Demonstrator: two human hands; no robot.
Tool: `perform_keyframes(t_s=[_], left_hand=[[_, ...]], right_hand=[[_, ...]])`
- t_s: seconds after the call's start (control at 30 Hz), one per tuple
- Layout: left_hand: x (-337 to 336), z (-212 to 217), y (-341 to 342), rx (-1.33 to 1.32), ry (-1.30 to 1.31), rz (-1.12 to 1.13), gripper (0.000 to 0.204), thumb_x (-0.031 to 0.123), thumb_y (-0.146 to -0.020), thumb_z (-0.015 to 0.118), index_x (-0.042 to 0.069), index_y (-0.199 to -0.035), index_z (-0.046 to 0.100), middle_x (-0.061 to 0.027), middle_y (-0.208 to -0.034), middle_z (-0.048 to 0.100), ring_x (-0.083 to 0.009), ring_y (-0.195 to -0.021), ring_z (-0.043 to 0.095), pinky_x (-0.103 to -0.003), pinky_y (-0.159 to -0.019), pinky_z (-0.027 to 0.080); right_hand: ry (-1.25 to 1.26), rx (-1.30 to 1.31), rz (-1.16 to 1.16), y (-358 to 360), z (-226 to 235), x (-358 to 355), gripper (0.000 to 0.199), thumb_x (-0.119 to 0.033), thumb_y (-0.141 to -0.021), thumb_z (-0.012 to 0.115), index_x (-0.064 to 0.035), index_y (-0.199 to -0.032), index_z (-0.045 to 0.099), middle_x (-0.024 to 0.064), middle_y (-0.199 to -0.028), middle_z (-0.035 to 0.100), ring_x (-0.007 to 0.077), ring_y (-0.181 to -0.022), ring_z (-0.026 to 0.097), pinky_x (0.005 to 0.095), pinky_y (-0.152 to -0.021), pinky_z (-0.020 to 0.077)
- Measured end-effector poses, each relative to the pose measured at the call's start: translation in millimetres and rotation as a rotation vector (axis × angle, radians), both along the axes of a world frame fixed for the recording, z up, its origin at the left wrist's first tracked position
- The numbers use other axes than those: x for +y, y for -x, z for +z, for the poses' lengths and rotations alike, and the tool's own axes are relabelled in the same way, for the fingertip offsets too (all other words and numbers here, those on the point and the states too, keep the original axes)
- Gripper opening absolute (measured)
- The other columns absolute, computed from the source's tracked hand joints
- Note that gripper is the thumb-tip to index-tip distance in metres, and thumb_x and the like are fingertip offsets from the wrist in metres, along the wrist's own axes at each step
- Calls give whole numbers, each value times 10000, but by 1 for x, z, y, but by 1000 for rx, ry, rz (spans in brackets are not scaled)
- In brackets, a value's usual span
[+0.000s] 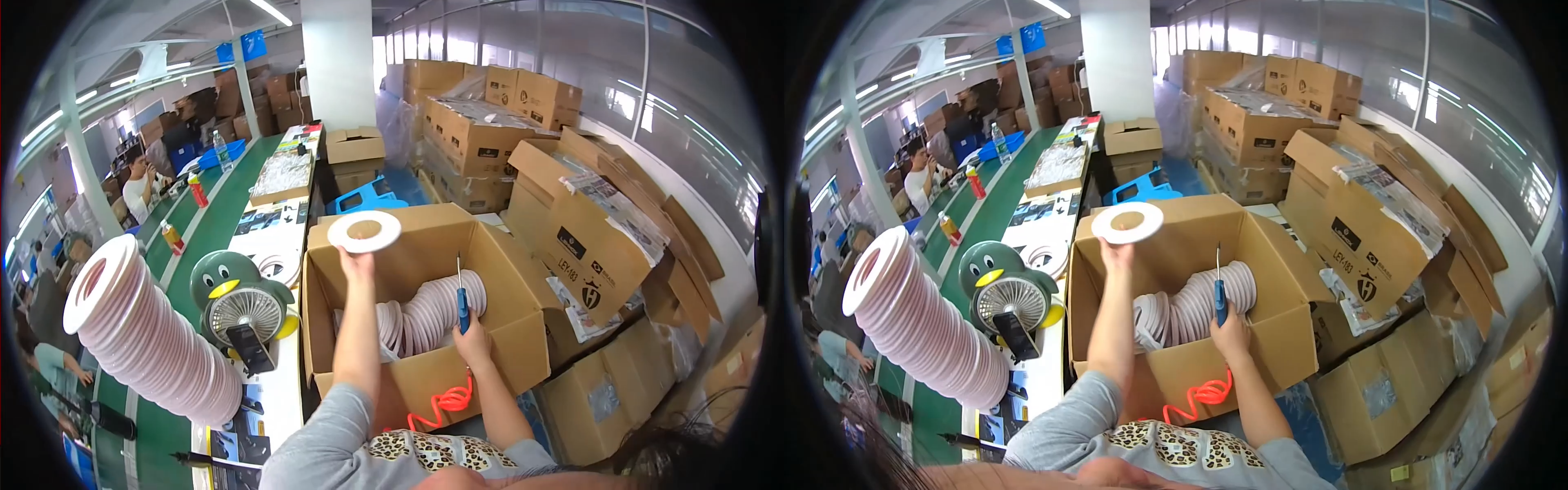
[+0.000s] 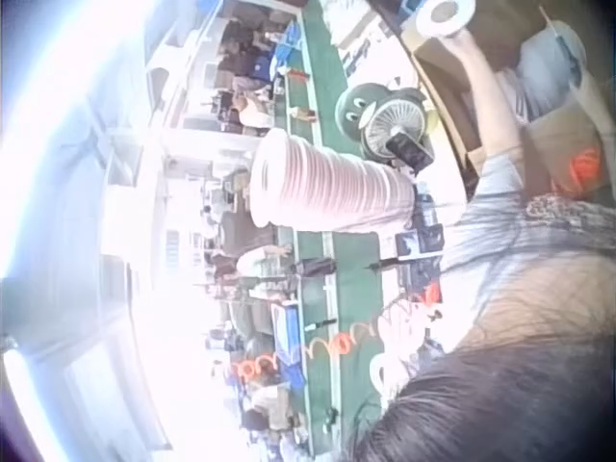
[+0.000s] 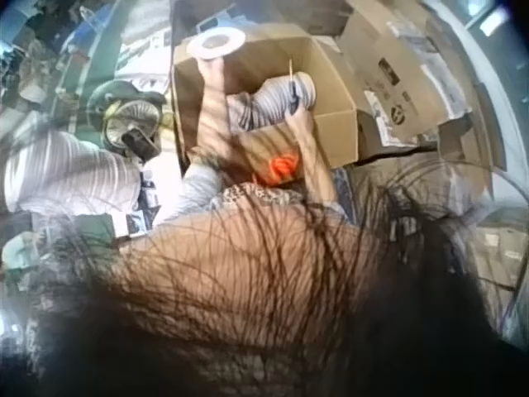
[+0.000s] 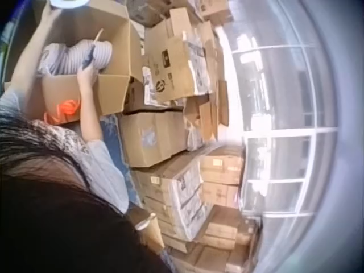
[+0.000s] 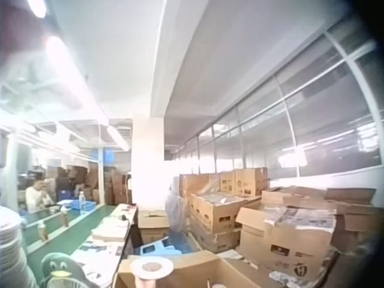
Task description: Picking circular white lighting components from a box, cleaning them with an air duster, and stacking them on a table.
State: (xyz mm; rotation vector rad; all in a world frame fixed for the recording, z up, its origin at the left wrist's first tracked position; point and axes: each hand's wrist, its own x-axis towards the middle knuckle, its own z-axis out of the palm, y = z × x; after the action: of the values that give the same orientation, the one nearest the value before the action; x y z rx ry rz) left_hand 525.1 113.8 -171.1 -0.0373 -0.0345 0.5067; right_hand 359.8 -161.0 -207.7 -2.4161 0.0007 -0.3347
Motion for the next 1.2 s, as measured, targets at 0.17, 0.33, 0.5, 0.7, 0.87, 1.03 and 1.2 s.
perform_keyframes(t_s=[0.17,0.33,0.5,0.7,0.87,1.03,1.2], left_hand=[[150,-3,2,142,-25,121,264,330,-908,476,164,-1112,457,-53,-1062,560,-208,-856,594,-384,-695,528],[184,-28,-6,365,-15,472,325,211,-896,519,170,-1190,386,-76,-1082,521,-239,-899,545,-377,-771,490],[283,-34,26,512,23,670,373,279,-918,463,166,-1261,370,-114,-1151,503,-243,-1000,534,-384,-851,466],[147,-44,-1,692,-104,198,689,500,-901,349,29,-1376,181,-143,-1421,252,-255,-1294,299,-385,-1059,229],[87,-88,-34,604,-398,79,576,355,-853,509,10,-1288,360,-138,-1288,422,-228,-1164,443,-368,-979,332],[105,-226,-50,783,-743,63,357,179,-805,564,14,-1121,551,-127,-1042,575,-225,-932,553,-376,-781,457],[21,-160,-143,752,-1003,-278,376,192,-797,582,3,-1121,549,-131,-1034,577,-225,-934,553,-375,-777,459]], right_hand=[[68,-82,46,13,3,26,512,-204,-719,562,-86,-1205,451,217,-992,580,397,-886,561,492,-763,445],[112,-212,104,14,-11,14,517,-153,-708,566,-56,-1200,441,203,-1003,576,376,-892,559,466,-772,445],[89,-316,154,22,-4,38,571,-158,-679,617,-68,-1212,431,175,-920,587,339,-871,570,434,-761,447],[96,-263,126,14,-9,13,565,-133,-678,604,-62,-1211,429,197,-1001,577,361,-913,558,446,-796,442],[126,-264,99,9,-14,10,610,-130,-672,598,-92,-1251,408,184,-981,580,355,-899,558,440,-792,441],[117,-309,136,12,-1,26,628,-148,-659,622,-90,-1247,409,159,-964,576,334,-885,564,425,-774,443],[144,-356,105,11,-13,20,646,-184,-657,617,-115,-1264,408,162,-842,564,346,-783,552,436,-723,441]])
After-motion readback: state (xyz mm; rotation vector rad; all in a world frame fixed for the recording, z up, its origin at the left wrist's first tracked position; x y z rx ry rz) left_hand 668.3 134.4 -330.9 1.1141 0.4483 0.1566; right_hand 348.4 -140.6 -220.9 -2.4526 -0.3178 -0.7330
